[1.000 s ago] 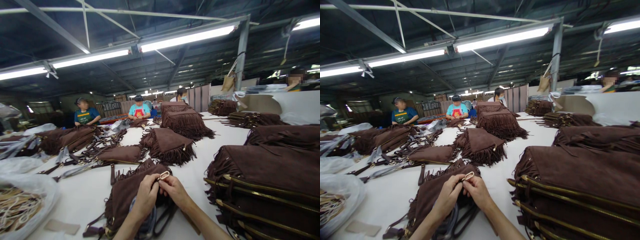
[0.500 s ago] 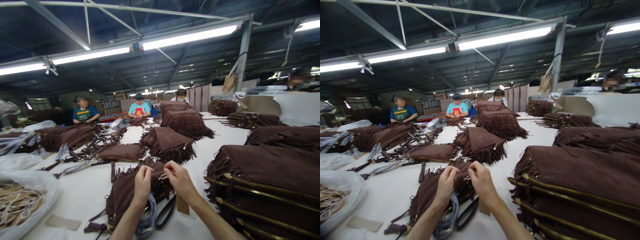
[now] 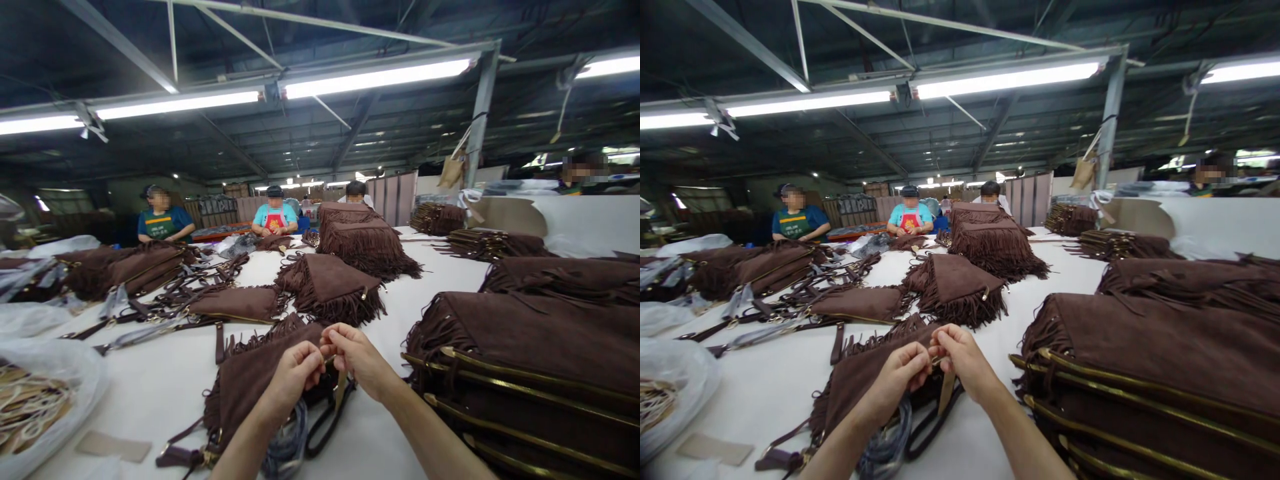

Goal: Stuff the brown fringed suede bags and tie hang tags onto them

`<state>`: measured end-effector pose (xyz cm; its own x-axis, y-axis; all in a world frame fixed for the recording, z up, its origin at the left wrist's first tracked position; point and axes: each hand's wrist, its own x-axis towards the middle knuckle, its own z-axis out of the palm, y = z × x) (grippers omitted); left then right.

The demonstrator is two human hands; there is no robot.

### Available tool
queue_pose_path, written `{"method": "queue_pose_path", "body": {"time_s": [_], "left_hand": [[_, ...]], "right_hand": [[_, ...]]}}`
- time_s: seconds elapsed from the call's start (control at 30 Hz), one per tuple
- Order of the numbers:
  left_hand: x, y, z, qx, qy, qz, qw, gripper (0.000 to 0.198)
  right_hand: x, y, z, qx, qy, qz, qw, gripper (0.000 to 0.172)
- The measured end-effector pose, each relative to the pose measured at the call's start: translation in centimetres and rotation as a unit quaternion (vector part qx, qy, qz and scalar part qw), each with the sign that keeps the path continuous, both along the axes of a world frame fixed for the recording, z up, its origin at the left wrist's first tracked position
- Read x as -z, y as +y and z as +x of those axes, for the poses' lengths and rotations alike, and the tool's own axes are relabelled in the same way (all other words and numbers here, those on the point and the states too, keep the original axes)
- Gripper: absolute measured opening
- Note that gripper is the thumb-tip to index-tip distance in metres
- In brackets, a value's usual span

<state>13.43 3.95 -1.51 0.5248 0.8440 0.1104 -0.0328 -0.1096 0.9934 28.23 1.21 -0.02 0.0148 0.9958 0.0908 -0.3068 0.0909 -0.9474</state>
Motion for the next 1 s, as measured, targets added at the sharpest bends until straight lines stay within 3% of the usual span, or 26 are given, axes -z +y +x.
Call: {"method": "queue_pose_path", "body": {"time_s": [0.17,0.33,0.43,0.67,0.8,1.0], "left_hand": [[0.0,0.1,-0.3,-0.008,-0.027,-0.025,0.999,0.036],[0.0,0.1,-0.4,-0.001,-0.046,-0.048,0.998,0.034],[0.3,0.3,-0.4,-0.003,-0.024,-0.027,0.999,0.033],[1.0,0.7,-0.3,-0.019,0.068,0.039,0.997,0.025],[1.0,1.0,-0.6,-0.025,0.047,0.029,0.998,0.027],[1.3,1.4,-0.9,-0.05,0.001,-0.005,0.999,0.029]], "right_hand": [[0.3,0.0,0.5,-0.023,-0.011,-0.045,0.999,0.046],[0.4,-0.2,1.0,-0.043,-0.144,-0.013,0.989,0.027],[0.3,-0.2,1.4,-0.054,-0.165,-0.011,0.985,0.025],[-0.5,0.2,2.7,0.02,-0.189,0.008,0.982,0.023],[0.0,0.7,3.6,0.059,-0.276,0.005,0.959,0.018],[-0.3,0.5,4.5,0.054,-0.318,-0.003,0.946,0.018]]}}
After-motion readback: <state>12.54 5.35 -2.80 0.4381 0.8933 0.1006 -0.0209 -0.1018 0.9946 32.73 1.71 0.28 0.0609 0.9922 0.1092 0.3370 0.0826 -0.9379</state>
